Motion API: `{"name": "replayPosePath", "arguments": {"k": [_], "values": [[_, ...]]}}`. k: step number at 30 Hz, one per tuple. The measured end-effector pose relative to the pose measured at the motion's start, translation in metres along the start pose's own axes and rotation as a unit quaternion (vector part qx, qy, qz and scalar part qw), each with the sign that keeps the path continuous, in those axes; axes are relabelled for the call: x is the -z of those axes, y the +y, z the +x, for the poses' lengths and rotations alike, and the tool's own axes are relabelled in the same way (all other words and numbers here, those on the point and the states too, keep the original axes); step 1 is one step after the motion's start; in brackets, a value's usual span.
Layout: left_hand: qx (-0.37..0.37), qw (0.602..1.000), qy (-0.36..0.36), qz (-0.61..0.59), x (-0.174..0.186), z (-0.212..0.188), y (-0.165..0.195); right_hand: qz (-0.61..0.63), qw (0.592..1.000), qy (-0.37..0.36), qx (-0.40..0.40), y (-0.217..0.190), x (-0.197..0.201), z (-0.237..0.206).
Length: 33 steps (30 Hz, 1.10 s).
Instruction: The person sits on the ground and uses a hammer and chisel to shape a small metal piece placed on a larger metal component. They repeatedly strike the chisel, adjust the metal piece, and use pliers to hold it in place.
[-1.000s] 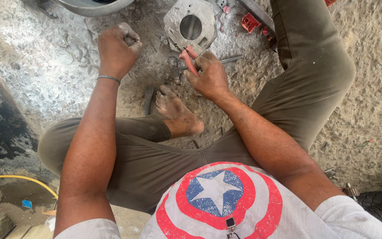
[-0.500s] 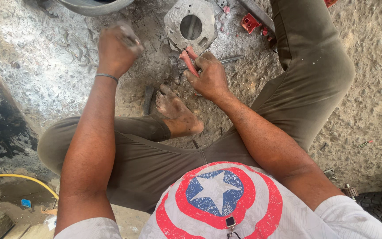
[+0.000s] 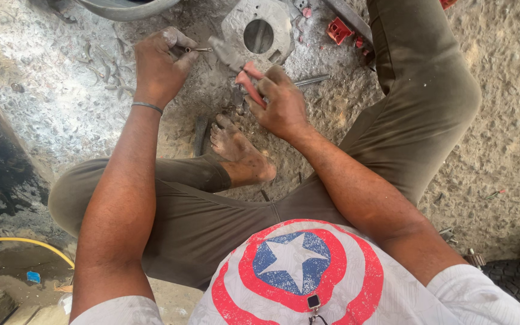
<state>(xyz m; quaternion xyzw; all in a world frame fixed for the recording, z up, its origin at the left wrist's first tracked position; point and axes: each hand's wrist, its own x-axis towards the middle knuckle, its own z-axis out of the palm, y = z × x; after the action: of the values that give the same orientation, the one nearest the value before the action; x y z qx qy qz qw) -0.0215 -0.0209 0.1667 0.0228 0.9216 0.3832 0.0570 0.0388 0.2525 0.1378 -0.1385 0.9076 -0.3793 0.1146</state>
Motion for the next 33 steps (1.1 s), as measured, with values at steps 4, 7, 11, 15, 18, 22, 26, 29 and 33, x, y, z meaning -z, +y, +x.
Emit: {"name": "replayPosePath", "arguments": {"k": [4,7,11,15,18,22,26,29,33], "values": [[-0.055,0.997,0.013,0.059,0.0,0.0,0.002,-0.038,0.998,0.027,0.036,-0.001,-0.002,0.0],[-0.101,0.989,0.039,0.103,0.001,0.0,0.003,-0.017,1.0,0.012,0.004,-0.003,-0.003,0.0],[-0.028,1.0,0.007,0.003,0.003,0.0,0.007,-0.043,0.999,-0.014,-0.018,-0.002,-0.002,-0.001],[-0.032,0.999,-0.009,-0.019,0.004,0.0,0.013,-0.039,0.995,0.073,0.06,0.003,-0.006,-0.001],[-0.008,0.997,-0.009,-0.07,0.005,0.001,0.017,-0.042,0.999,-0.015,-0.016,0.006,-0.014,-0.001],[0.018,0.995,-0.015,-0.095,0.007,0.001,0.018,-0.029,0.999,0.034,-0.007,0.011,-0.017,-0.004],[0.061,0.992,-0.029,-0.104,0.009,0.0,0.022,0.026,0.999,0.018,-0.032,0.006,-0.016,0.0],[0.096,0.987,-0.061,-0.112,0.011,0.001,0.026,-0.119,0.976,-0.183,0.006,-0.004,-0.007,0.003],[0.093,0.985,-0.063,-0.13,0.01,0.002,0.023,-0.106,0.929,-0.349,-0.058,-0.02,0.003,0.001]]}}
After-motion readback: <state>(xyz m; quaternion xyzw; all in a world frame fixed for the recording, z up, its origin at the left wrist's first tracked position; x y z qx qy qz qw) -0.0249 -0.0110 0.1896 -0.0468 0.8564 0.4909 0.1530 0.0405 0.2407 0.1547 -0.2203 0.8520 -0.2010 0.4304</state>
